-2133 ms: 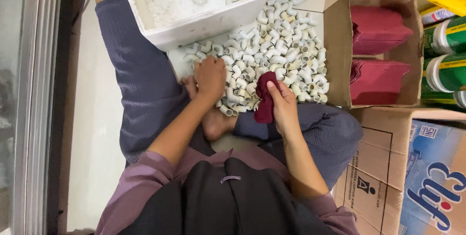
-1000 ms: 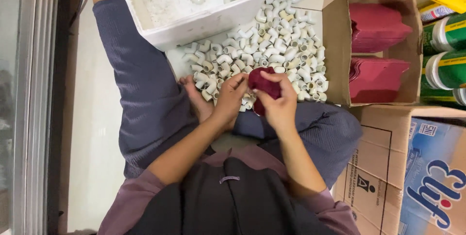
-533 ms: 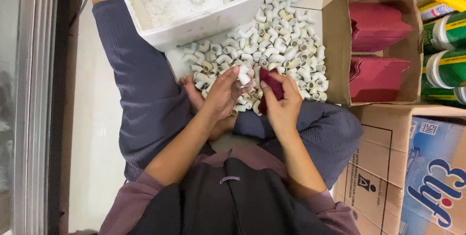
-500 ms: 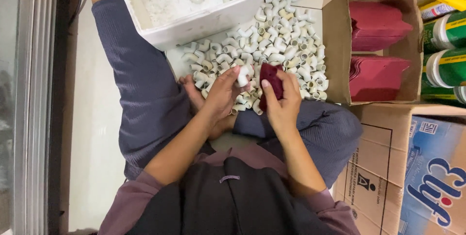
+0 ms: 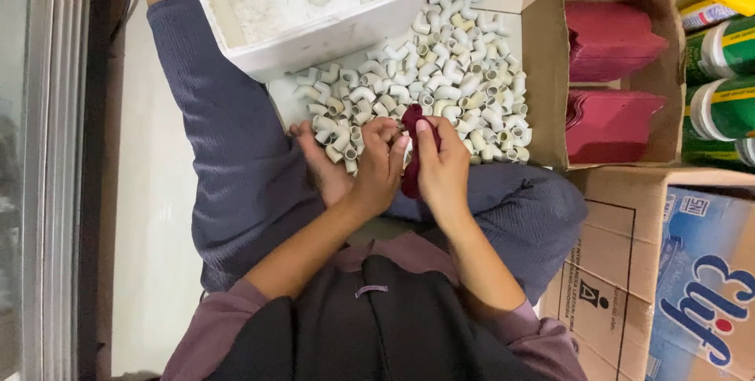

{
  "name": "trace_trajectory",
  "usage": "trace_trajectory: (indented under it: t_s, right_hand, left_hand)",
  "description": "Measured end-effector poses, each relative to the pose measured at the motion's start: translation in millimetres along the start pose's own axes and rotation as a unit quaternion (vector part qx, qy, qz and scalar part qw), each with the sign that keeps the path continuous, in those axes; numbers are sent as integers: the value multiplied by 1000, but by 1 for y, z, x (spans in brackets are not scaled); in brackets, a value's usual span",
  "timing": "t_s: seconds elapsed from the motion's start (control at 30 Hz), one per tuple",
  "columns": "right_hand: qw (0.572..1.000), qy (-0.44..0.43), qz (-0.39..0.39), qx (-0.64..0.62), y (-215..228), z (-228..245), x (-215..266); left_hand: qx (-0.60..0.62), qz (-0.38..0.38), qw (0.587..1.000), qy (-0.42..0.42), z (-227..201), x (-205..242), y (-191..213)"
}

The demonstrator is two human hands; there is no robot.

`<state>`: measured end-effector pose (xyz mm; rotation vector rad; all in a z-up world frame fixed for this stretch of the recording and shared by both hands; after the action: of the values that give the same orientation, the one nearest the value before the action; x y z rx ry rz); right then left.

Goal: The person sits on the floor and wipes white plastic pipe fittings with a red cloth. They pick up fittings from a pile on the floor, clean them, and place them into a white plastic container.

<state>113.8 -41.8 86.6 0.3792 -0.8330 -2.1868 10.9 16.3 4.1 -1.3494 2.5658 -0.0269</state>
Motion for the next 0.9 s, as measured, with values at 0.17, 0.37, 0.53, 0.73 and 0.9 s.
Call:
trace_trajectory:
  t_s: [0.17,0.37,0.53,0.73,0.9]
  right_hand:
    - [919,-210,180,-280,-12,-40,-12]
    - [688,-319,330,-562,-6,-35,-9]
    - [679,-350,242,-598,-9,-55,-13]
    - [691,-427,163,-560,8,-22,-9]
    - [676,-393,199,-591,9,-29,-8]
  left_hand:
    - [-168,52,965,-197,38,-10,18]
    - [-292,-34,926,-239,-12,-86,63]
    - [-411,-159,885,-149,-76,-129,93]
    - [-574,-69,776,-251,-17,-81,90]
    - [-685,91,714,107,71,-41,119]
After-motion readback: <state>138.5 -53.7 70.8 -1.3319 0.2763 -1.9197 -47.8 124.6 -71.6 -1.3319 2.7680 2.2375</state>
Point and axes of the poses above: each hand's wrist, its own x-axis away from the middle knuckle, its own y-axis out of the back of the hand, z = x × y, the point moved 2 cm from there along -x, towards the middle knuckle, and after that the axes turned 15 degrees about x, right-handed, at the moved point
